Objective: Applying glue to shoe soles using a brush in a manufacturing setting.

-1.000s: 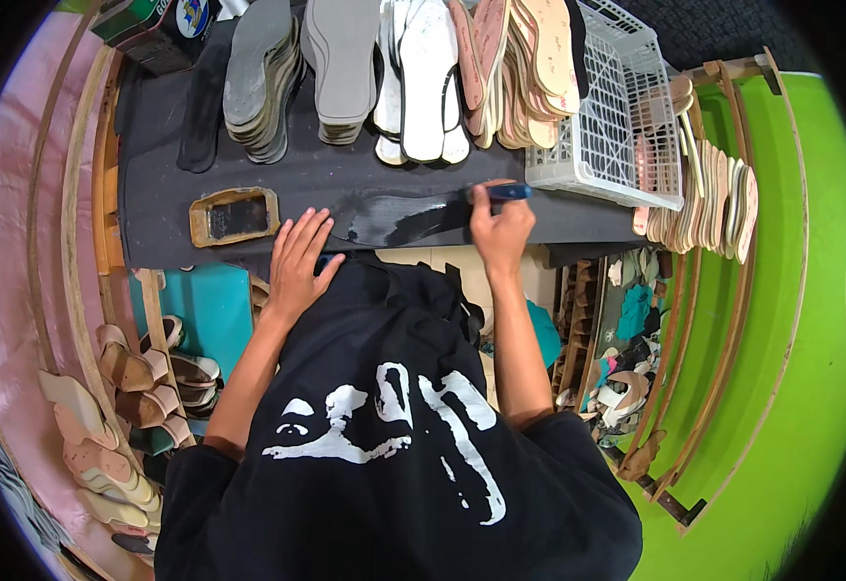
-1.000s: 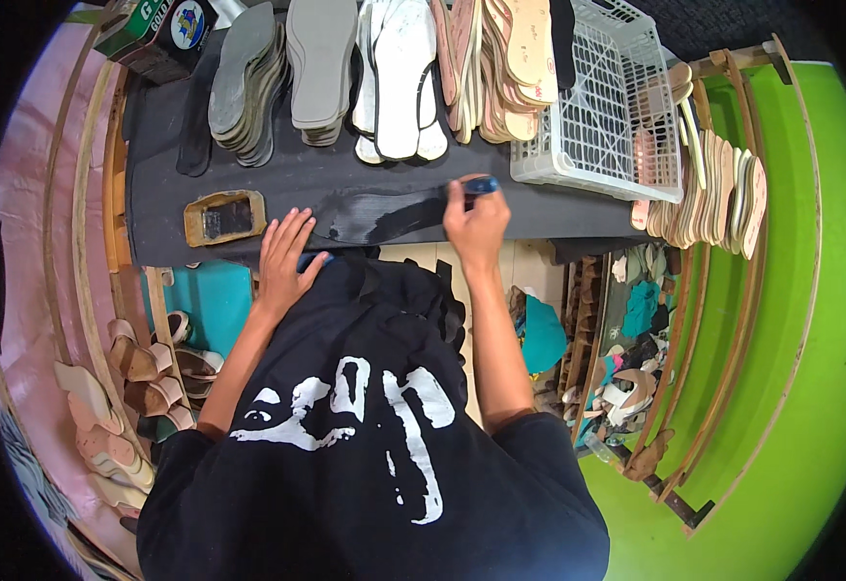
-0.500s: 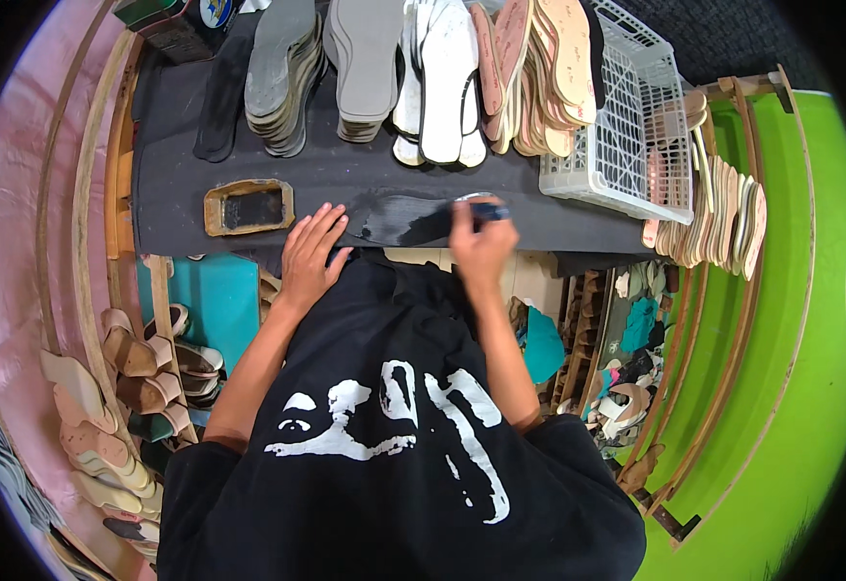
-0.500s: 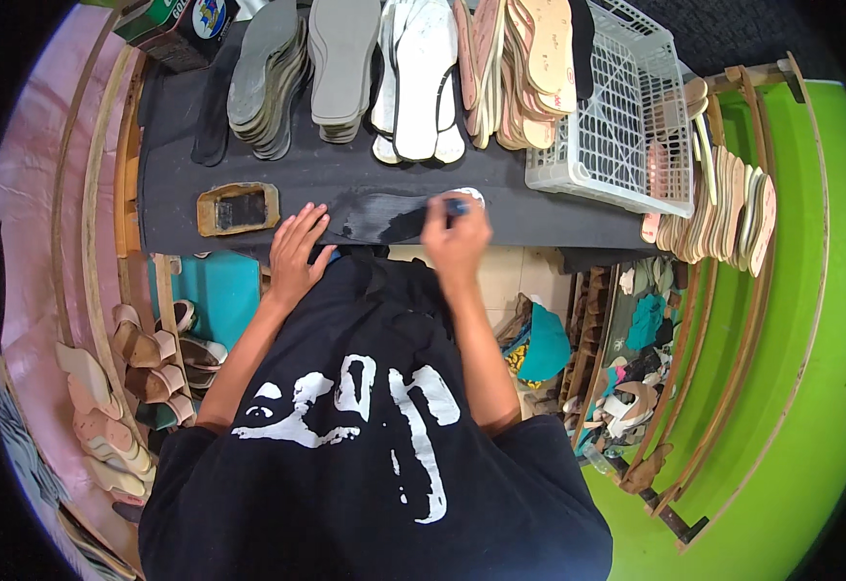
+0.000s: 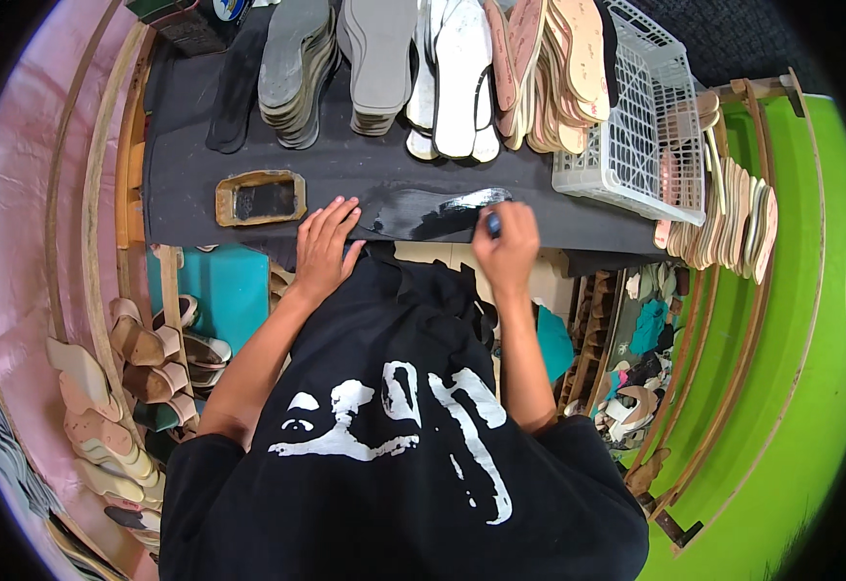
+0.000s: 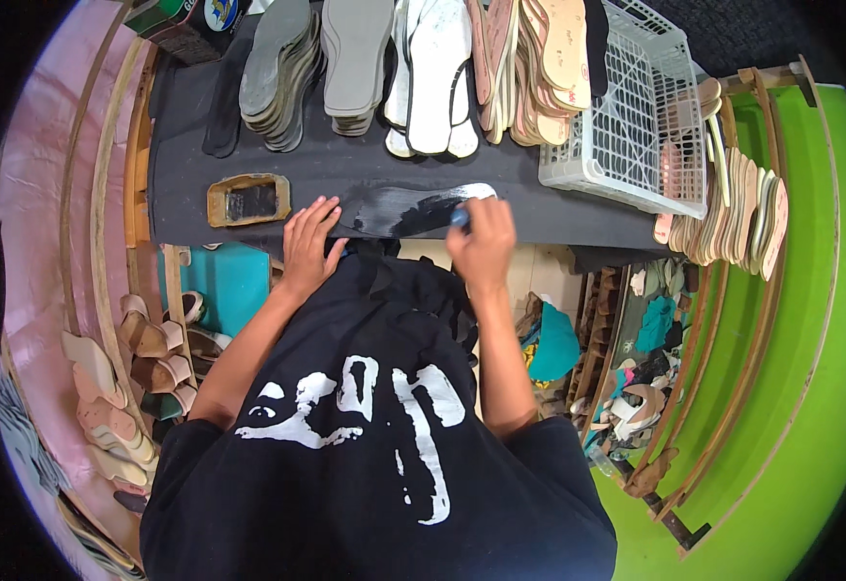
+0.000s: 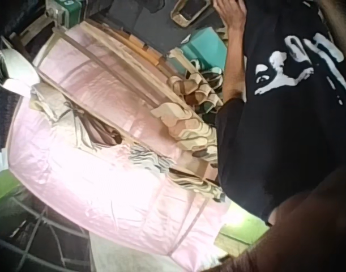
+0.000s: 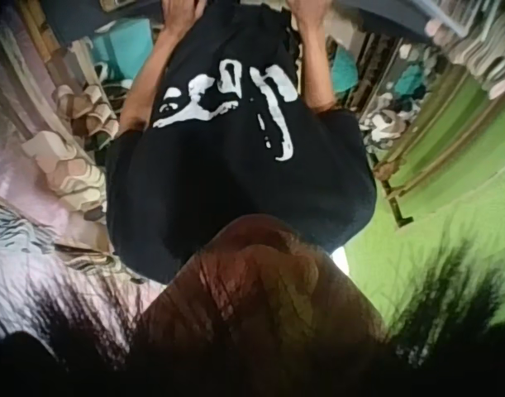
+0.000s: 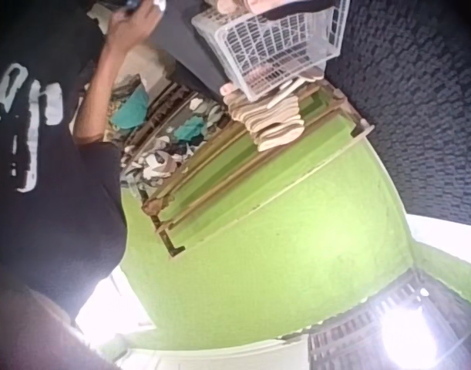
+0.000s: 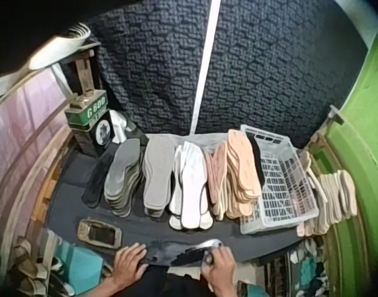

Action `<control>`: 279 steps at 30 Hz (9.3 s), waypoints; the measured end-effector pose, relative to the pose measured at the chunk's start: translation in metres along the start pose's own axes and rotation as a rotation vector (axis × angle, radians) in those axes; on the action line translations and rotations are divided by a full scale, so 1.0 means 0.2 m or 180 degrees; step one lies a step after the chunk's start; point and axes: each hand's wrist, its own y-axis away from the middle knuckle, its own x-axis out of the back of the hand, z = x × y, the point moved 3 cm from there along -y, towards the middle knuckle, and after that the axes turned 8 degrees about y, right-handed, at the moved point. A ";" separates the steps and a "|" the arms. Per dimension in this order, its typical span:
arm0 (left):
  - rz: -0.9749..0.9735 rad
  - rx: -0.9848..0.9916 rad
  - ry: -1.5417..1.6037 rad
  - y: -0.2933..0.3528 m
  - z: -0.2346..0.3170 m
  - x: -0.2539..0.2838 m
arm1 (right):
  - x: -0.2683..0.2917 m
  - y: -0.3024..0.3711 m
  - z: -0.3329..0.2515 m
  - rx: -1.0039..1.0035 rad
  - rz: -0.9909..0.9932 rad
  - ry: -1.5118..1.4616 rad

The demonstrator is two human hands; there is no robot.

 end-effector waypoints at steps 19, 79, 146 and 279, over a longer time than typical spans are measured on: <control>0.0195 -0.0101 -0.0275 0.02 -0.03 -0.06 | -0.04 0.06 -0.06 -0.0092 -0.0015 -0.0690; 0.0193 -0.0179 -0.0442 0.04 -0.05 -0.06 | -0.15 -0.16 -0.11 -0.0277 -0.0783 -0.1034; 0.0190 -0.0299 -0.0670 0.05 -0.07 -0.07 | -0.29 -0.20 -0.22 0.0621 -0.0836 -0.1334; 0.0071 -0.0192 -0.0484 0.05 -0.05 -0.06 | -0.37 -0.20 -0.43 0.0860 -0.1367 -0.1788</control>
